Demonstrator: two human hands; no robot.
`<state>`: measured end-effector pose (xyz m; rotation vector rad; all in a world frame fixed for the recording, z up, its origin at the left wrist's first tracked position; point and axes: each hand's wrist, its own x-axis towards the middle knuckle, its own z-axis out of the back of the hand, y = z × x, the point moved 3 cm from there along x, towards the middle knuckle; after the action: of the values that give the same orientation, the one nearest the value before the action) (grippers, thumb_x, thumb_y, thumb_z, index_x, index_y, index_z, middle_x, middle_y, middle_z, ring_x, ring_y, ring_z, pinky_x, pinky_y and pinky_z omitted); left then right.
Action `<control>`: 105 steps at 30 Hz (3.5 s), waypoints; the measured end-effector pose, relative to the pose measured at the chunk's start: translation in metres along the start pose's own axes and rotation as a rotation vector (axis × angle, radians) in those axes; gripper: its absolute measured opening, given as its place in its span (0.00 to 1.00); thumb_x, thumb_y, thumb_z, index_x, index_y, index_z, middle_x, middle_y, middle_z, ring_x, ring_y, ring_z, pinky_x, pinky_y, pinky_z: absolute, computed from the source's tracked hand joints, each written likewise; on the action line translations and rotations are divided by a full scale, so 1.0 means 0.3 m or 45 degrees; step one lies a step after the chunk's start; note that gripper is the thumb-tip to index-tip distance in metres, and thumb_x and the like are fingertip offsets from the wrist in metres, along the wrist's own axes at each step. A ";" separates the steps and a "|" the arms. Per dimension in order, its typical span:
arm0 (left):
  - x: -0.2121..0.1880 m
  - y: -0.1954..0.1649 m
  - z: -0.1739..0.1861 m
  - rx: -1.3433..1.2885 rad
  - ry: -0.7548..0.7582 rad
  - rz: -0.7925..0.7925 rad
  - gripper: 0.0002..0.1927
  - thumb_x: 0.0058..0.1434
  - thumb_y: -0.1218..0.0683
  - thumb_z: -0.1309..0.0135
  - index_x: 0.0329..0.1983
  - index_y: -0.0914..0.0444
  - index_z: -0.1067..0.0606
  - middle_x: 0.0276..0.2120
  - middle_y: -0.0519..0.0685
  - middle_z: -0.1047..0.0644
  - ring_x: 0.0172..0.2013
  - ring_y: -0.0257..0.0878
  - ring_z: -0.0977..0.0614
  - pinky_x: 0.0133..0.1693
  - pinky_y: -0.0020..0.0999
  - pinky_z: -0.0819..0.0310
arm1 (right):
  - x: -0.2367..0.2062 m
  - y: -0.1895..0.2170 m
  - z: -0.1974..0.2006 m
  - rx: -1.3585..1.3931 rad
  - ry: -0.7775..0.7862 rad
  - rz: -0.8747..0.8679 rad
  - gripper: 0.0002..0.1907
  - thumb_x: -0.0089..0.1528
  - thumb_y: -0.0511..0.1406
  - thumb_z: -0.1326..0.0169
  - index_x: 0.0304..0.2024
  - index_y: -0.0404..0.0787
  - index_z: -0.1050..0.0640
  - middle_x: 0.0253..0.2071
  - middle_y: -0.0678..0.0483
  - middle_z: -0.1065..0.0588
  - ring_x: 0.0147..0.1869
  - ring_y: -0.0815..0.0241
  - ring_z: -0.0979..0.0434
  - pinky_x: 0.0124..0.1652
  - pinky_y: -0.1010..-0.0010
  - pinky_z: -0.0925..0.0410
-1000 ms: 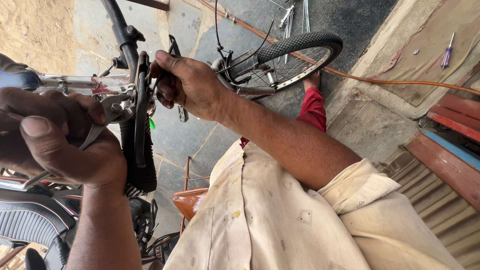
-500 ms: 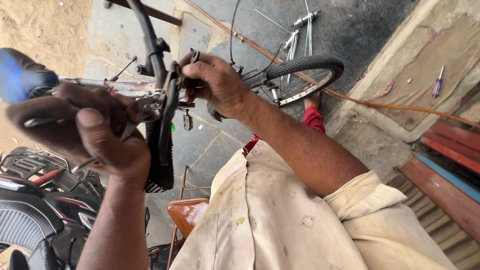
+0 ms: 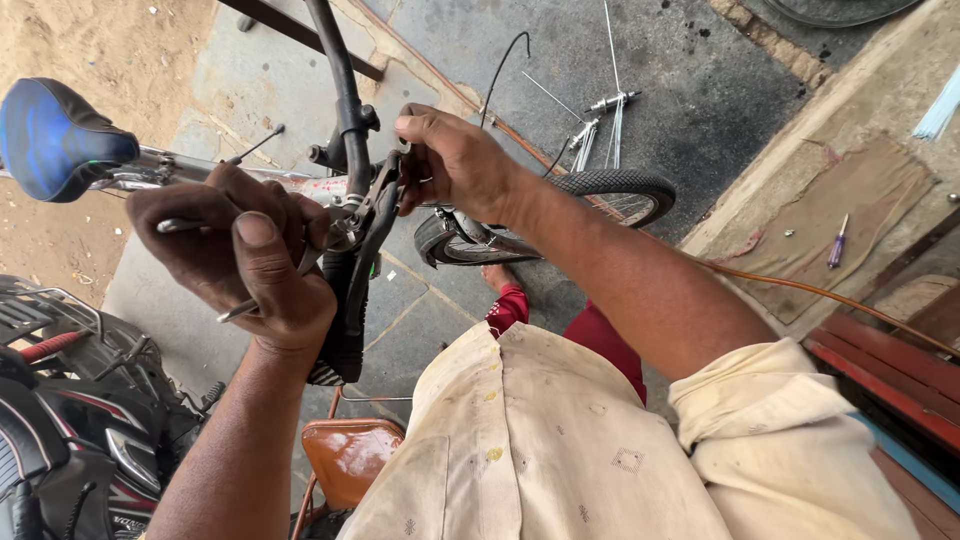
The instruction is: The person repairs a bicycle's front brake and handlebar area. They use pliers to grip and adjust the brake cable and caliper, manipulate the brake lever, reposition the bicycle, and repeatedly squeeze and test the brake assembly by hand.
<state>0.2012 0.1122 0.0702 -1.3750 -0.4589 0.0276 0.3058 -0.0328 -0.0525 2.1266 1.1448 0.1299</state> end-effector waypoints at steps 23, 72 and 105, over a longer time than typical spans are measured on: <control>0.039 0.038 0.108 0.072 0.170 -0.019 0.19 0.83 0.47 0.49 0.51 0.61 0.44 0.31 0.51 0.37 0.20 0.38 0.33 0.31 0.40 0.23 | -0.076 -0.163 0.085 -0.129 -0.153 0.385 0.17 0.74 0.44 0.54 0.40 0.37 0.26 0.29 0.59 0.31 0.31 0.71 0.27 0.32 0.69 0.20; 0.022 -0.018 -0.054 0.042 0.031 -0.026 0.27 0.77 0.39 0.46 0.51 0.61 0.45 0.28 0.47 0.36 0.22 0.33 0.30 0.25 0.26 0.30 | -0.092 0.141 0.006 -1.839 0.036 0.400 0.14 0.63 0.43 0.37 0.37 0.39 0.20 0.32 0.50 0.20 0.39 0.52 0.18 0.43 0.57 0.28; 0.025 0.015 -0.028 0.150 0.064 -0.080 0.26 0.81 0.39 0.49 0.50 0.62 0.45 0.26 0.49 0.35 0.19 0.36 0.28 0.25 0.26 0.31 | -0.304 0.023 -0.264 -2.106 -0.480 0.528 0.08 0.64 0.36 0.42 0.32 0.40 0.25 0.30 0.50 0.27 0.36 0.51 0.22 0.32 0.57 0.30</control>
<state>0.2118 0.1073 0.0669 -1.2426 -0.4516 -0.0309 0.2242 -0.0624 0.0319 0.7491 0.0830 0.5860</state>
